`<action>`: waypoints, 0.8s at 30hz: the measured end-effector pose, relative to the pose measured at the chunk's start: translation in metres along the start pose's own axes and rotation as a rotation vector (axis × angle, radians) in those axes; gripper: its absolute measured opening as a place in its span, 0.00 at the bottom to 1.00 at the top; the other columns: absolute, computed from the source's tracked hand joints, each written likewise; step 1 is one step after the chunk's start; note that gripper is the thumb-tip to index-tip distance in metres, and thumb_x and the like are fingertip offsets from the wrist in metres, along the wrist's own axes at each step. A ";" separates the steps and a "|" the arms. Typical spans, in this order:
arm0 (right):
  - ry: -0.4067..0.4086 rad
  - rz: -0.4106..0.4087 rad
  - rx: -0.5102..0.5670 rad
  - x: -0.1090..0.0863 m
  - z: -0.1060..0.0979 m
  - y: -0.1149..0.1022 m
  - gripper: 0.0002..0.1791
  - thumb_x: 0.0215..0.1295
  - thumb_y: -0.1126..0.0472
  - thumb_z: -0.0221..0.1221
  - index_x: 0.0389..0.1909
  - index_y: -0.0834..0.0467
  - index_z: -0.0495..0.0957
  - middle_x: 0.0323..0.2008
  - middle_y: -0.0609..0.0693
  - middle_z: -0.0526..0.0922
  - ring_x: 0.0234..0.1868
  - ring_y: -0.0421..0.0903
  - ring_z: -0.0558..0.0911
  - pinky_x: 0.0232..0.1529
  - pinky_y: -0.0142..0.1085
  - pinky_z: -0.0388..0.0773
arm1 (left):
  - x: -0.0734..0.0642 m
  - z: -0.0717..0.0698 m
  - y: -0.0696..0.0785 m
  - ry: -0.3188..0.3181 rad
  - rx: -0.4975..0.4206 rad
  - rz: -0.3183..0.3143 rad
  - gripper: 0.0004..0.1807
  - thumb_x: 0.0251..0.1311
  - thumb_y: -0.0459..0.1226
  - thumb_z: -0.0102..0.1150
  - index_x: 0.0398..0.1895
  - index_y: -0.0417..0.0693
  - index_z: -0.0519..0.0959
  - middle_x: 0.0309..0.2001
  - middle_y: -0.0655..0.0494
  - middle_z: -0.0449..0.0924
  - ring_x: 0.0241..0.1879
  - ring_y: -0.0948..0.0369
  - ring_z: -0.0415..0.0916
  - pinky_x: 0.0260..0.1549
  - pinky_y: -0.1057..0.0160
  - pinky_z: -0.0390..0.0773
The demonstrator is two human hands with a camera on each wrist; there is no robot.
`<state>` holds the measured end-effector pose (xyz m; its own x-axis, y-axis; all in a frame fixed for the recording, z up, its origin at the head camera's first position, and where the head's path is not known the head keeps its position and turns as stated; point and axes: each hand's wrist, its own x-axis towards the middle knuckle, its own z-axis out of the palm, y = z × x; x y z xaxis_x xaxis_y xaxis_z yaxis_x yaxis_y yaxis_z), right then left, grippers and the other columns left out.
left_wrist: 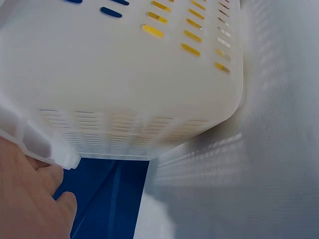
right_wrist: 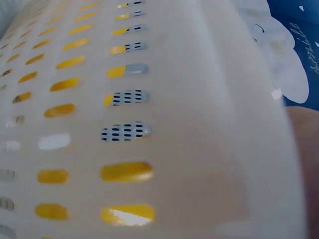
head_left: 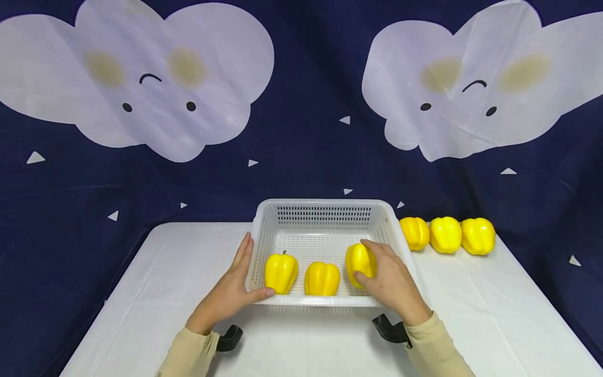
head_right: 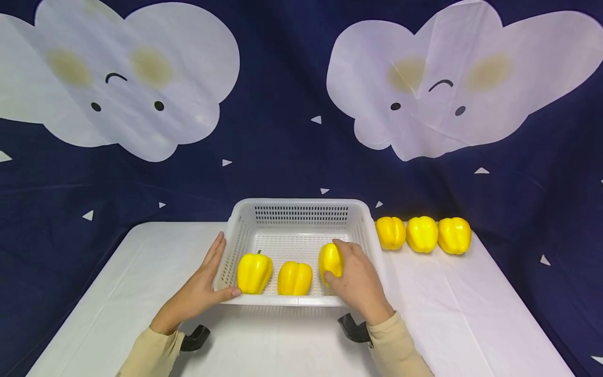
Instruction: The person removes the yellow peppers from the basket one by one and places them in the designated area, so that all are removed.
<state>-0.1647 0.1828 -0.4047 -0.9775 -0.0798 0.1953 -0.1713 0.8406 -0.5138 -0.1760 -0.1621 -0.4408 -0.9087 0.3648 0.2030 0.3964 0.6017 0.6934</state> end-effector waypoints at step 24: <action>0.192 -0.052 0.093 -0.012 -0.028 0.007 0.38 0.54 0.61 0.69 0.69 0.58 0.71 0.64 0.59 0.74 0.61 0.60 0.75 0.56 0.60 0.72 | 0.001 -0.001 0.000 0.000 -0.005 0.004 0.66 0.53 0.52 0.73 0.80 0.36 0.36 0.81 0.49 0.24 0.78 0.40 0.35 0.64 0.32 0.57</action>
<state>-0.1511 0.2050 -0.3873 -0.9273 -0.0106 0.3741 -0.2397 0.7845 -0.5719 -0.1766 -0.1625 -0.4398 -0.9072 0.3669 0.2056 0.3991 0.5967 0.6962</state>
